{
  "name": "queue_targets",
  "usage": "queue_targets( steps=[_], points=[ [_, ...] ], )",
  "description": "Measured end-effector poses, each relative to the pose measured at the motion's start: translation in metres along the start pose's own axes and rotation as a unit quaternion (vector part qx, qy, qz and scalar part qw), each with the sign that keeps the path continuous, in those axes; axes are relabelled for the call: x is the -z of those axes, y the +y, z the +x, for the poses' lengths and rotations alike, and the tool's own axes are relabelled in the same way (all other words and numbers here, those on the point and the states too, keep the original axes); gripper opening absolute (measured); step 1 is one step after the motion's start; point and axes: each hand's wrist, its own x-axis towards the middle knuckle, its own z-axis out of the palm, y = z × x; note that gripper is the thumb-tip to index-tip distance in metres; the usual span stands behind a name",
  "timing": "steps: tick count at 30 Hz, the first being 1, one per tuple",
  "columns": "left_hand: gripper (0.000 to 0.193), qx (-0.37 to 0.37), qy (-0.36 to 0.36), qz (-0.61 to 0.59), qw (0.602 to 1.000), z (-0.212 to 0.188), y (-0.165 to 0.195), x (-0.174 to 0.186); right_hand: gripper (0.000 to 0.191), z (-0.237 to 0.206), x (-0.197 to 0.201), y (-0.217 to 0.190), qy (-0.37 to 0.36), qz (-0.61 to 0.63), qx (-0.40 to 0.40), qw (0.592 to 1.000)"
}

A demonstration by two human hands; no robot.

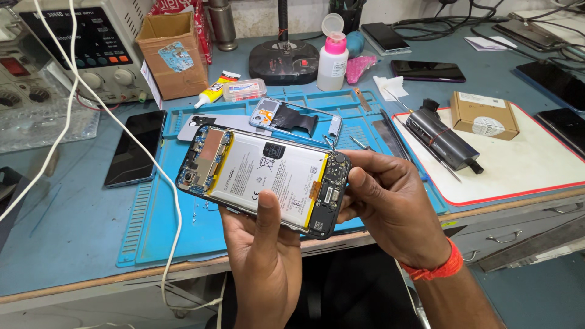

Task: The person disassembles a smartphone at a repair workbench. They pry open the phone's rear assembly with a spudger, lift out the internal frame, disconnect the battery, and handle small internal components and screws, setting parts on the mat as they work.

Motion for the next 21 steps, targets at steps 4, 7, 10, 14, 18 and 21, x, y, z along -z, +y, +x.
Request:
queue_targets(
  steps=[4,7,10,14,18,21],
  points=[
    [0.063,0.0,-0.008,0.002,1.0,0.001,-0.001,0.0,0.036,-0.001,0.0,-0.001,-0.002,-0.001,0.004,1.0],
    [0.064,0.006,-0.007,-0.001,1.0,0.001,-0.001,0.0,0.036,-0.001,0.0,-0.001,0.001,-0.001,0.006,1.0],
    [0.063,0.013,-0.003,-0.005,1.0,0.001,-0.003,0.0,0.036,-0.002,-0.001,-0.004,0.003,-0.007,0.006,1.0],
    [0.063,0.015,-0.014,-0.012,1.0,0.0,-0.005,-0.001,0.037,-0.003,-0.003,-0.006,0.01,-0.024,0.014,1.0],
    [0.067,-0.005,-0.019,-0.016,1.0,-0.002,-0.009,-0.004,0.036,-0.003,-0.004,-0.008,0.032,-0.025,0.014,0.999],
    [0.073,-0.038,-0.034,-0.001,0.999,-0.005,-0.012,-0.005,0.035,-0.004,-0.006,-0.008,0.033,-0.035,0.015,0.999]
  ],
)
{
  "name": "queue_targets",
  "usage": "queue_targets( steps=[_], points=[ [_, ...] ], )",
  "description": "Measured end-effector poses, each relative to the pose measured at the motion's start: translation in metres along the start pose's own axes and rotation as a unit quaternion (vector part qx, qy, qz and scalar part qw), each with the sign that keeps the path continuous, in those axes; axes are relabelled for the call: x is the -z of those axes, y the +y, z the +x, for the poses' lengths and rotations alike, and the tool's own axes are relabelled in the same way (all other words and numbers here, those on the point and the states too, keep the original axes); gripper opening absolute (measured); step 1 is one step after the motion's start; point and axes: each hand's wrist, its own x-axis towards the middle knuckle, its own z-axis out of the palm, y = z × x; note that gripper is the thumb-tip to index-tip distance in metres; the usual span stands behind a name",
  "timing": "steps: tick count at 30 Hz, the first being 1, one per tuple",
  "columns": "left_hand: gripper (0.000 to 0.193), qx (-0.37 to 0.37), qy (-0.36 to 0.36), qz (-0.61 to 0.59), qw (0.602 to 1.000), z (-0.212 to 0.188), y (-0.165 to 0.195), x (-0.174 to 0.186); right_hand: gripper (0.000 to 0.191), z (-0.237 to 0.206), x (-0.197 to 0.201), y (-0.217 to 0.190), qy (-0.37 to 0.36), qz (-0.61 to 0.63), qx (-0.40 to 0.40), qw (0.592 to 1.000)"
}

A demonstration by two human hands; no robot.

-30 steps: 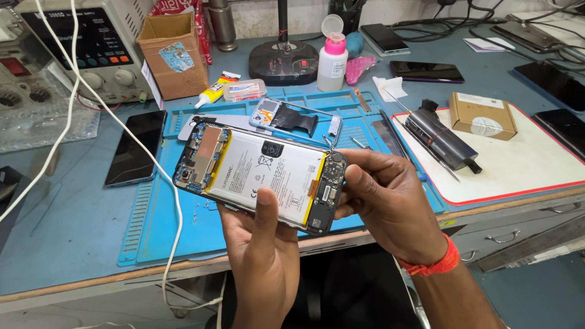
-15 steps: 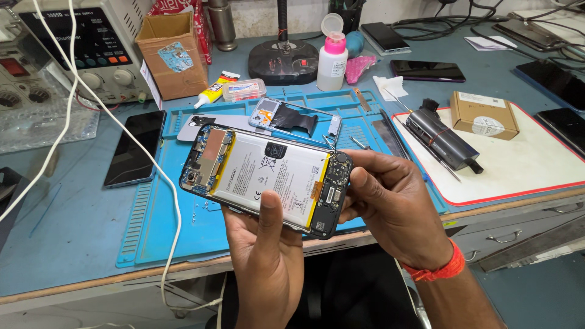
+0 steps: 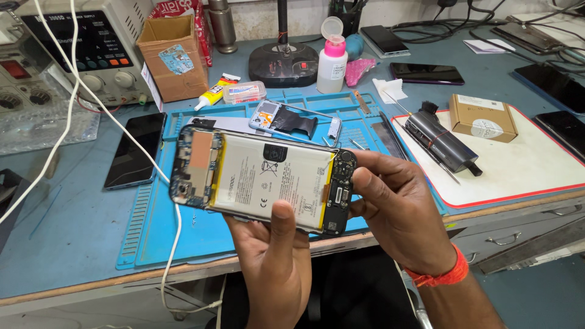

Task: The person disassembles a smartphone at a repair workbench. They pry open the phone's rear assembly with a spudger, lift out the internal frame, disconnect the battery, and handle small internal components and screws, setting parts on the mat as they work.

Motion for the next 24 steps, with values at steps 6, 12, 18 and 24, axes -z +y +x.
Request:
queue_targets(
  steps=[6,12,18,24],
  points=[
    [0.081,-0.038,0.013,0.062,0.997,-0.006,-0.004,0.004,0.035,-0.001,0.001,-0.003,-0.009,-0.01,-0.009,1.0],
    [0.085,-0.052,0.017,0.087,0.995,-0.008,-0.008,0.009,0.036,-0.001,-0.001,-0.006,-0.027,-0.001,-0.001,1.0],
    [0.077,-0.041,0.014,0.05,0.998,-0.003,-0.016,0.012,0.037,0.002,-0.006,-0.006,-0.004,-0.048,0.007,0.999],
    [0.06,0.111,-0.011,0.051,0.992,0.01,-0.024,0.019,0.033,0.018,-0.015,-0.016,0.069,-0.148,0.098,0.982]
  ],
)
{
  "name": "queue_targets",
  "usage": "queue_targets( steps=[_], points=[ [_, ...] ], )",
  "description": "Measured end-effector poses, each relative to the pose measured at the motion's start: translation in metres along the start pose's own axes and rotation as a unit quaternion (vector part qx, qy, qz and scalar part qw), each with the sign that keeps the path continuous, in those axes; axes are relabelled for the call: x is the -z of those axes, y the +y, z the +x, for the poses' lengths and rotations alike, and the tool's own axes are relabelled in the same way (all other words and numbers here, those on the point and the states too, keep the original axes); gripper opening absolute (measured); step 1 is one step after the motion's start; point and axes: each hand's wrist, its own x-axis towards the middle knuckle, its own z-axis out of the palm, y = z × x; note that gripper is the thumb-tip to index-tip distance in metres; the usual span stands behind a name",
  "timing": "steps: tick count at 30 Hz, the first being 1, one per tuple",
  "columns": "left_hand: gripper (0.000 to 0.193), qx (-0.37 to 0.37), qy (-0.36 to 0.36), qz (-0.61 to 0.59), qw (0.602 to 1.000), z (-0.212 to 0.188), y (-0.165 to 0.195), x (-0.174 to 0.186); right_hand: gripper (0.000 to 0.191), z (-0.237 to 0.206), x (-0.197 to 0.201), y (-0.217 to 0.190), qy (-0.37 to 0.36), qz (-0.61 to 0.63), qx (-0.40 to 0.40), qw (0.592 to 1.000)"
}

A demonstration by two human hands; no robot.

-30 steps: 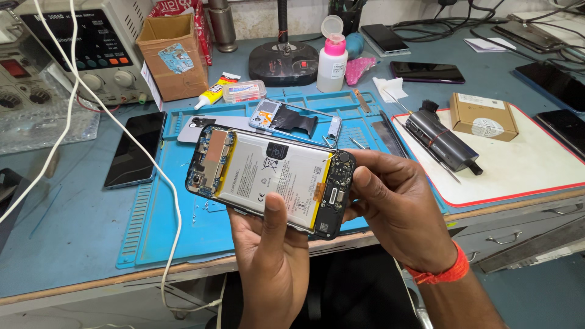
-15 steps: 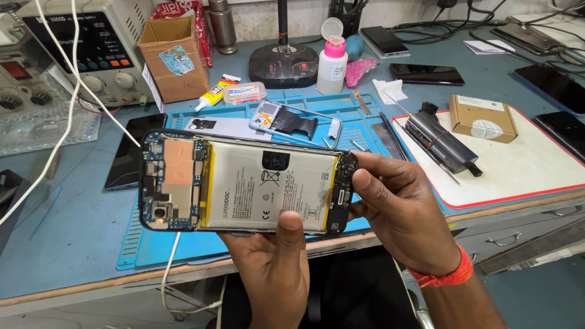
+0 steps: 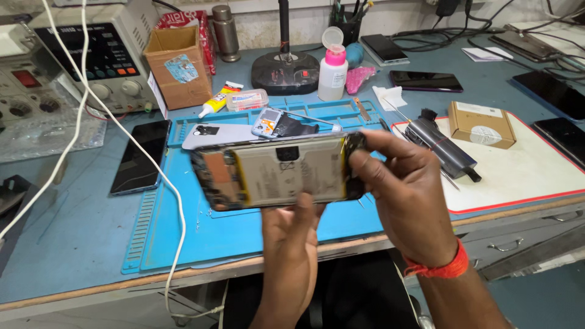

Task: The person disassembles a smartphone at a repair workbench. They pry open the phone's rear assembly with a spudger, lift out the internal frame, disconnect the battery, and handle small internal components and screws, setting parts on the mat as they work.

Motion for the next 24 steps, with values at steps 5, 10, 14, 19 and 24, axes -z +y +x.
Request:
queue_targets(
  steps=[5,10,14,19,24],
  points=[
    [0.052,0.205,-0.155,0.135,0.957,0.003,0.005,-0.002,0.025,0.019,-0.003,-0.023,-0.049,-0.144,0.116,0.982],
    [0.028,0.142,-0.144,0.267,0.942,-0.016,0.048,-0.005,0.025,0.018,-0.008,-0.035,-0.081,-0.351,0.181,0.915],
    [0.035,-0.252,0.009,0.476,0.843,-0.015,0.08,-0.016,0.025,0.002,-0.013,-0.033,-0.105,-0.355,0.188,0.91],
    [0.028,-0.26,-0.096,0.484,0.83,-0.004,0.09,-0.012,0.028,-0.021,-0.018,-0.021,-0.107,-0.312,0.211,0.92],
    [0.028,-0.267,-0.113,0.444,0.848,-0.015,0.077,0.006,0.028,-0.032,-0.017,-0.005,-0.129,-0.266,0.274,0.915]
  ],
)
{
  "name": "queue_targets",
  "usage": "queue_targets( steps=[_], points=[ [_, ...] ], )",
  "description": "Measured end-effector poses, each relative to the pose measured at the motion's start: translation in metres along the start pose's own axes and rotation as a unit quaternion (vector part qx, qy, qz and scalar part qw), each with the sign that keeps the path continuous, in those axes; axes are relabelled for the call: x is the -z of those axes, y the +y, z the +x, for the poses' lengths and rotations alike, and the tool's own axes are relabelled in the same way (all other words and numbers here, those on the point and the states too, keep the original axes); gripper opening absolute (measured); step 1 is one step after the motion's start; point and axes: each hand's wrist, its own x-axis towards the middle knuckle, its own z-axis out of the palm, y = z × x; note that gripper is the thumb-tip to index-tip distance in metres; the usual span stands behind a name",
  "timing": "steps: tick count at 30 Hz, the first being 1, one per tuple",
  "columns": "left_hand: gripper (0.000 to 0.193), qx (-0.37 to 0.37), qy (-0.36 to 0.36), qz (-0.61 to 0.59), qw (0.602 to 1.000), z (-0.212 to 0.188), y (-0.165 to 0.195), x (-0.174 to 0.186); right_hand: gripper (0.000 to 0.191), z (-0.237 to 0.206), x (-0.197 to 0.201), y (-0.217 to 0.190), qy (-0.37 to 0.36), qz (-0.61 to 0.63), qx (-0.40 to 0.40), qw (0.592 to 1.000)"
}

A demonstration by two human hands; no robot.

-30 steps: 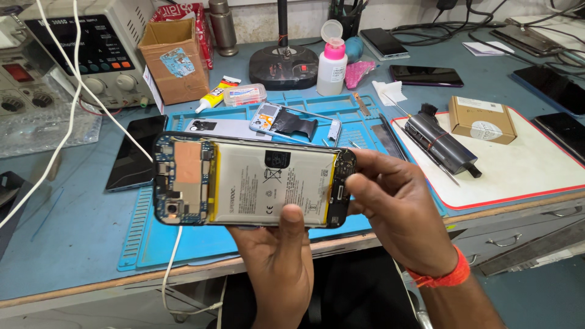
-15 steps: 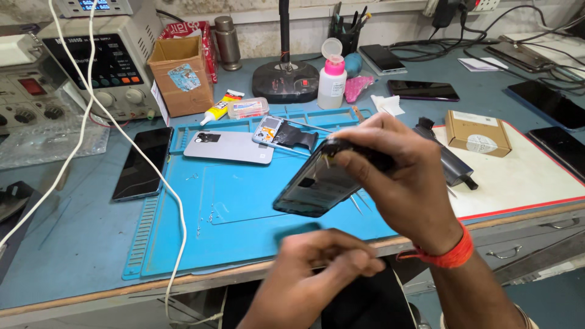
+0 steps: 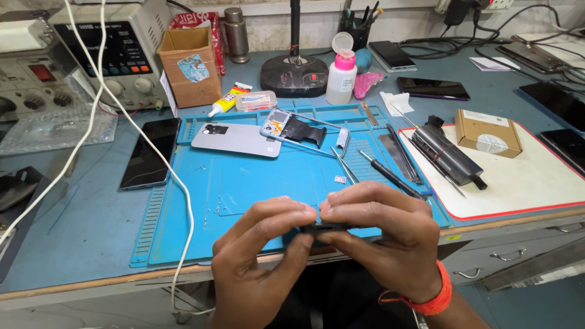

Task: The person disassembles a smartphone at a repair workbench. They pry open the phone's rear assembly with a spudger, lift out the internal frame, disconnect the battery, and handle small internal components and screws, setting parts on the mat as they work.

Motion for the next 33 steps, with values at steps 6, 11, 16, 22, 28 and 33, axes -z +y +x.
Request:
queue_targets(
  steps=[6,11,16,22,28,33],
  points=[
    [0.026,-0.035,-0.019,-0.028,0.999,-0.013,-0.009,0.003,0.03,-0.008,0.0,0.001,-0.017,0.036,0.047,0.998],
    [0.029,-0.085,-0.042,-0.03,0.995,-0.017,-0.012,0.003,0.03,-0.015,0.0,0.001,-0.011,0.022,0.064,0.998],
    [0.028,-0.118,-0.009,-0.009,0.993,-0.02,-0.013,-0.003,0.031,-0.019,0.0,0.001,-0.022,0.021,0.069,0.997],
    [0.027,-0.104,0.015,-0.012,0.994,-0.024,-0.015,-0.007,0.031,-0.02,0.0,0.002,-0.042,0.039,0.063,0.996],
    [0.027,-0.036,0.035,-0.017,0.999,-0.015,-0.008,-0.01,0.031,-0.012,0.0,0.003,-0.026,0.014,0.009,1.0],
    [0.024,0.033,0.043,-0.014,0.998,0.013,-0.003,-0.013,0.028,0.009,-0.005,0.006,0.024,0.001,-0.063,0.998]
  ],
)
